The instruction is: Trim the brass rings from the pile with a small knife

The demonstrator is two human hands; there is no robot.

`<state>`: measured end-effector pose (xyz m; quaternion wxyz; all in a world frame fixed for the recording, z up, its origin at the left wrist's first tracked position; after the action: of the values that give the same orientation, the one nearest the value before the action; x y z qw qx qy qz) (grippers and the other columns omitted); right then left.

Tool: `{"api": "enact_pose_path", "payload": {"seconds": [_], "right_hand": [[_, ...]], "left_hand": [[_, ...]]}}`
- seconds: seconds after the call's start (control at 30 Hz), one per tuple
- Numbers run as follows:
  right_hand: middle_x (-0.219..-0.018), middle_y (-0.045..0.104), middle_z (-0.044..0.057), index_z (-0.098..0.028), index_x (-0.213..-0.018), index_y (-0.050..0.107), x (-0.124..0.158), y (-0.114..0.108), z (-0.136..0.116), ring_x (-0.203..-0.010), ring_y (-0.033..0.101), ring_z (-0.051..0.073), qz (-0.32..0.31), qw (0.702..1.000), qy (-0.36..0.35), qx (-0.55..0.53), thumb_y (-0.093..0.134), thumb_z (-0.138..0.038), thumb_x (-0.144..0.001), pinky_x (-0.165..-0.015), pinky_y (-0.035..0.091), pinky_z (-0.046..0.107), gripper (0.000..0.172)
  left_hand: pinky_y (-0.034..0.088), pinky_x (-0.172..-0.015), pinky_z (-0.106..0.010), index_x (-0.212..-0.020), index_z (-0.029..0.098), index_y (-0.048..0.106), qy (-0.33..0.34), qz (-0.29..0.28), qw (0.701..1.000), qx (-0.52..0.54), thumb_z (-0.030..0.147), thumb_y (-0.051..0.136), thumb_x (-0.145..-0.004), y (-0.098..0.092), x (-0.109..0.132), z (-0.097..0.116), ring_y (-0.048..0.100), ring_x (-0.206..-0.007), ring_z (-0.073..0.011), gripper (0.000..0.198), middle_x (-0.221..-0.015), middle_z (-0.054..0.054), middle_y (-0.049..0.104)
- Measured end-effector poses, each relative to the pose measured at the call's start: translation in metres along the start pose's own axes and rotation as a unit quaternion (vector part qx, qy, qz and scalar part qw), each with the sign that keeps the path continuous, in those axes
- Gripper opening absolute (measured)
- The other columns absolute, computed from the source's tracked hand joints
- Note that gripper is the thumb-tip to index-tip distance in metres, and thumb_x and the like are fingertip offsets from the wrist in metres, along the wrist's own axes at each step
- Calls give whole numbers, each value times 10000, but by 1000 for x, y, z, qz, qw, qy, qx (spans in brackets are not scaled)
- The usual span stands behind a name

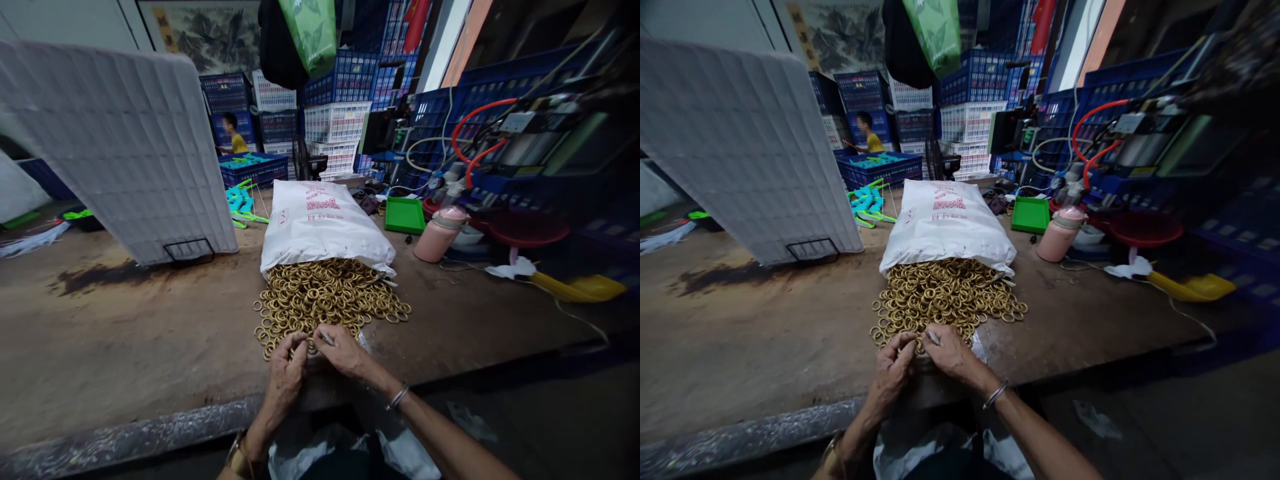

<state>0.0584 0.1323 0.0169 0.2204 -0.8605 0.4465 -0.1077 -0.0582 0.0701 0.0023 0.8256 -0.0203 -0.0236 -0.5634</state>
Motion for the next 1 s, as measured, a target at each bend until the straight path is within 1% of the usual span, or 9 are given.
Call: {"api": "enact_pose_path", "payload": {"seconds": [0.07,0.13,0.23,0.33,0.4,0.5,0.67,0.87,1.0], "right_hand": [[-537,382,-60,-165,-581,467,1,2,-4,-533,334,80,-4,1000,-4,7,439,-250,-758,-507,269,194,199],[-540,390,-60,-168,-597,465,2,5,-5,-533,346,79,9,1000,8,-20,437,-270,-771,-504,280,188,204],[-512,404,-65,-178,-653,467,4,13,3,-489,362,74,21,993,58,-103,422,-342,-801,-477,295,178,225],[-470,391,-83,-189,-692,451,8,26,17,-379,298,58,0,975,128,-181,378,-424,-824,-394,245,174,279],[-463,373,-88,-191,-662,434,9,31,22,-352,259,50,-12,969,145,-202,363,-451,-828,-369,214,175,317],[-480,381,-76,-180,-607,430,5,28,21,-406,305,53,6,978,109,-180,407,-424,-812,-413,260,171,320],[-543,439,-52,-162,-640,485,0,20,16,-519,387,75,47,990,74,-108,471,-369,-771,-492,318,178,245],[-560,445,-54,-163,-634,500,1,19,9,-539,395,78,54,996,47,-46,476,-317,-765,-516,317,186,204],[-556,424,-60,-165,-636,489,3,19,5,-537,376,75,47,997,40,-54,453,-312,-783,-504,304,179,211]], "left_hand": [[310,-413,-188,-696,174,627,-17,-19,999,31,306,609,-675,2,1,0,415,-401,-87,135,-455,53,481],[298,-406,-183,-659,176,597,-32,-18,998,42,294,598,-688,2,1,-2,383,-379,-76,122,-429,64,454],[289,-402,-176,-690,177,570,-35,-1,999,28,285,558,-727,1,2,-6,350,-360,-65,115,-419,75,439],[283,-395,-171,-693,169,566,-26,5,1000,14,291,553,-735,1,5,-7,359,-365,-60,130,-442,66,465],[280,-385,-168,-677,168,565,-26,-2,1000,12,311,561,-731,2,7,-7,358,-358,-56,153,-441,66,470],[272,-359,-165,-680,169,559,-40,-17,999,28,350,564,-729,4,10,-8,338,-325,-51,187,-420,73,461],[270,-320,-148,-727,175,518,-83,-48,993,61,427,540,-740,6,14,-11,361,-314,-45,254,-466,72,473],[277,-317,-141,-698,171,496,-105,-86,984,115,460,550,-731,8,17,-13,391,-340,-39,295,-529,58,491],[266,-324,-139,-730,176,501,-115,-93,977,156,453,577,-716,8,19,-11,416,-366,-41,287,-569,57,498]]}}
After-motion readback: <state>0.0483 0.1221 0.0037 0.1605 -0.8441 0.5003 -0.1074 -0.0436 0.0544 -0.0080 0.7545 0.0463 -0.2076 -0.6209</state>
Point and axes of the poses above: each hand's wrist, its own x-axis away from the middle knuckle, its own y-axis out of the palm, z = x × y, the point moved 5 cm from there along -x, towards the middle knuckle
